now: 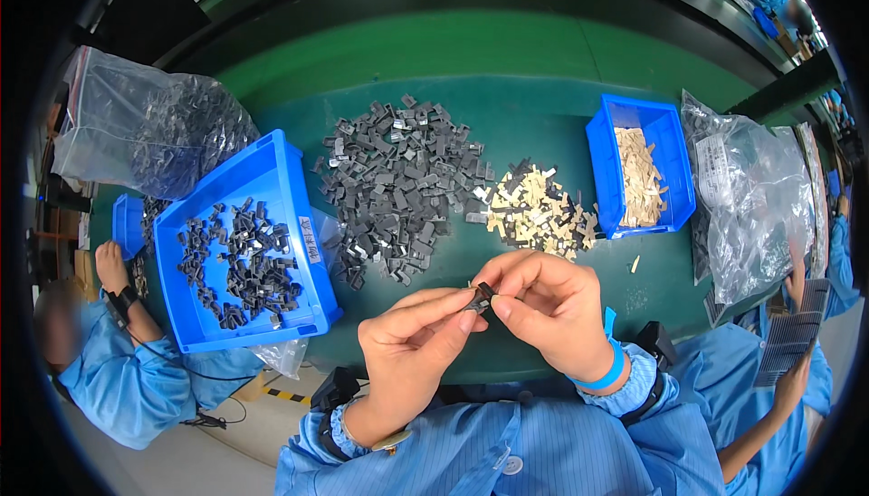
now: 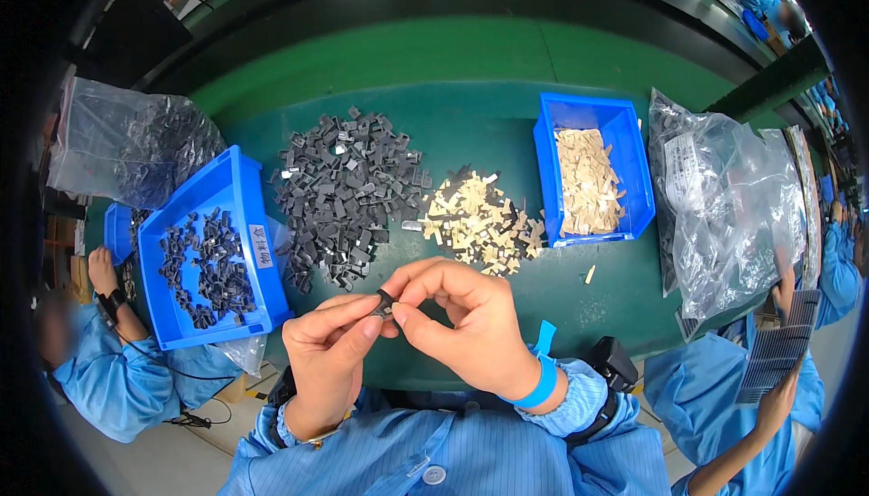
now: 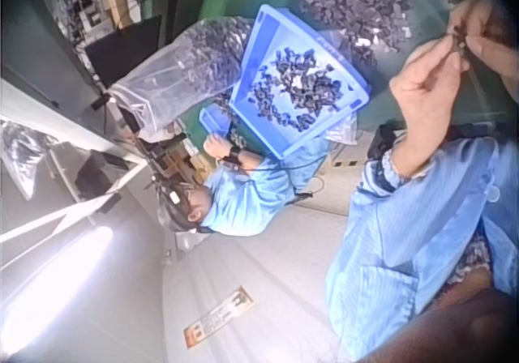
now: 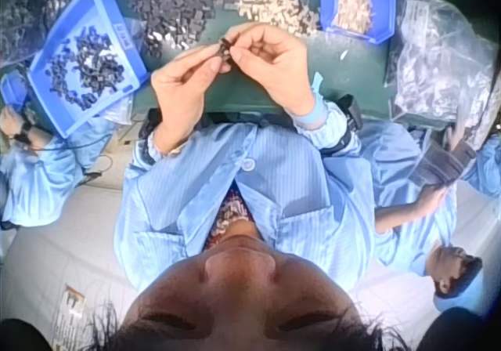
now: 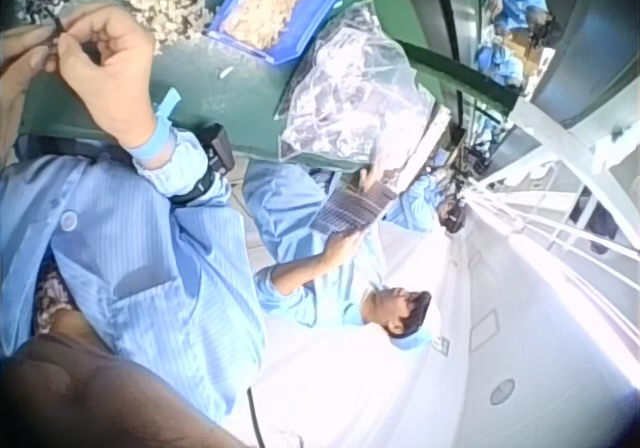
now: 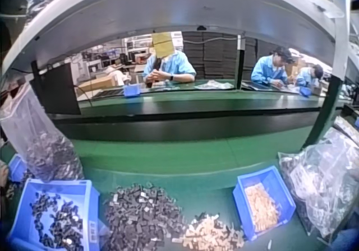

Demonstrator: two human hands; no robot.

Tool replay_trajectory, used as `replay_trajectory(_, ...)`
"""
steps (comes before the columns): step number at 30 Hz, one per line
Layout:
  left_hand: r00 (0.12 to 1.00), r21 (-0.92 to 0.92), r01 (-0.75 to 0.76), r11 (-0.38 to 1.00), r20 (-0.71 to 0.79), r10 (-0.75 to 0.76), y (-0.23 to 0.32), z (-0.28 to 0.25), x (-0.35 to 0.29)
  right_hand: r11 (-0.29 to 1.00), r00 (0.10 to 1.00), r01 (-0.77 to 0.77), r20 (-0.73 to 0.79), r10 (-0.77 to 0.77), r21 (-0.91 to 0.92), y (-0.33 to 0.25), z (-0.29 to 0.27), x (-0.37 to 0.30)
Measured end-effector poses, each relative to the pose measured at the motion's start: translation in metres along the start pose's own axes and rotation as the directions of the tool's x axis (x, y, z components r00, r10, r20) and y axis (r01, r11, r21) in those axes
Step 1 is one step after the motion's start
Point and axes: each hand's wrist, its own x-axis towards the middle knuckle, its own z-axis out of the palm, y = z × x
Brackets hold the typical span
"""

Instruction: Manually assembling small plastic or rubber components at a factory workbench.

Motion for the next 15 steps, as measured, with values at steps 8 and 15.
replay_trajectory(8, 0.998, -0.008, -0.035, 0.999, 0.052, 0.036, -0.0030, -0.0030, 0.0007, 0.999, 1.000, 0.000, -0.001, 0.000, -0.032, 0.0005, 0.0002, 0.0009)
replay_trajectory(15, 0.998, -0.017, -0.041, 0.999, 0.053, 0.042, -0.0020, -0.0028, 0.0011, 0.987, 0.997, 0.073, -0.010, -0.075, -0.140, 0.0016, 0.0019, 0.0013)
